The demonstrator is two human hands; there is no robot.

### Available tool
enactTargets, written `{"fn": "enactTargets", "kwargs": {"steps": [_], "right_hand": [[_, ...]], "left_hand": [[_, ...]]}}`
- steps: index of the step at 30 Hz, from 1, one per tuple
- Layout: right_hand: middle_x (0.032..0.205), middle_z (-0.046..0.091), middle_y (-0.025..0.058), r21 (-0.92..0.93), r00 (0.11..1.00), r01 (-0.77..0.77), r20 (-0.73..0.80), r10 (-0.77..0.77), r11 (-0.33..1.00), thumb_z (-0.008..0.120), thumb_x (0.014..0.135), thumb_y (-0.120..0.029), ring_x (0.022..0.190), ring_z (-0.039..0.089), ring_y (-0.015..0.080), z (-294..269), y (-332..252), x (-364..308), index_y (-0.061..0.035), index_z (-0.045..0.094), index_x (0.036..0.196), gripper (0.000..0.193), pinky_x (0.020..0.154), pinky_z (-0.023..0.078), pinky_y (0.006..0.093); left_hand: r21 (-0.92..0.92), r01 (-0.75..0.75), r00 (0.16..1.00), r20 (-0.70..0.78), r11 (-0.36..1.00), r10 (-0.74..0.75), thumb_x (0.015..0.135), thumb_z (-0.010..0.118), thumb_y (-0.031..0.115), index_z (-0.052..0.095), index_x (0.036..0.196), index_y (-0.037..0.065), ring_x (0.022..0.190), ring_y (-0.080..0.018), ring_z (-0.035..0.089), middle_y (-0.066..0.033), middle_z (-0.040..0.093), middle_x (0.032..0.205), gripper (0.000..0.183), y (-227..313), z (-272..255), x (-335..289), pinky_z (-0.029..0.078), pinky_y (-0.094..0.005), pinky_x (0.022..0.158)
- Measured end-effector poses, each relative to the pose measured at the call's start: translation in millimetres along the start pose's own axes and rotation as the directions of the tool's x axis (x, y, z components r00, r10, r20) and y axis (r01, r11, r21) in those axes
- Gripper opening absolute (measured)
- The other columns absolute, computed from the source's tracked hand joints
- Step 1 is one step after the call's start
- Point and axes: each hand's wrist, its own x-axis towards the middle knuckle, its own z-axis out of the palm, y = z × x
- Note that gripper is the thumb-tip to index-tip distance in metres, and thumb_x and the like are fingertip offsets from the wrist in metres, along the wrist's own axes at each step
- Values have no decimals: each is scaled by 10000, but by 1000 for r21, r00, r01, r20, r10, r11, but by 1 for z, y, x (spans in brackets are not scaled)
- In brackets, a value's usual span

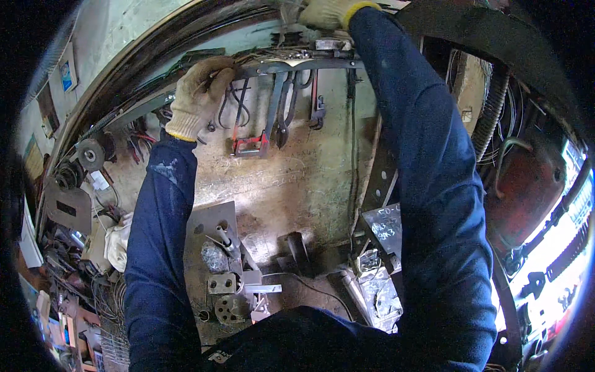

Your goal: The person bends metal rods and positions them onto a metal frame using pliers and by hand, then secures them with clamps on a fabrication table.

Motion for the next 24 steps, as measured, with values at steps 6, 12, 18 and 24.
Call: {"fn": "enactTargets", "kwargs": {"steps": [6,12,18,24], "right_hand": [[1159,692,268,356,947,-308,22,321,882,650,886,-423,1035,666,410,-8,-4,-25,0,699,1175,515,893,510,494],[1111,717,254,347,944,-267,-92,316,899,633,882,-375,1056,666,423,8,-35,-8,0,732,1100,444,908,515,494],[1117,730,257,32,955,-282,-89,284,959,697,819,-371,1045,718,391,58,-55,40,-28,772,1102,451,942,565,462],[1111,725,279,222,956,-267,-58,286,938,719,777,-472,1005,729,412,57,-61,41,-11,778,1085,557,926,574,462]], "left_hand": [[54,-82,996,-25,995,84,936,705,239,750,1080,79,952,-302,733,-145,752,1044,220,-8,-1,-2,582,-375,841],[28,-40,999,-31,999,41,925,713,211,749,1080,77,981,-317,731,-146,754,1060,208,-4,-1,-4,581,-378,864],[26,-19,1000,-2,999,19,927,709,197,747,1084,75,1005,-327,724,-147,753,1067,203,3,-1,0,573,-388,888],[72,-13,999,49,997,9,936,713,180,741,1123,53,1041,-293,724,-148,748,1114,228,0,-8,-3,565,-366,912]]}}
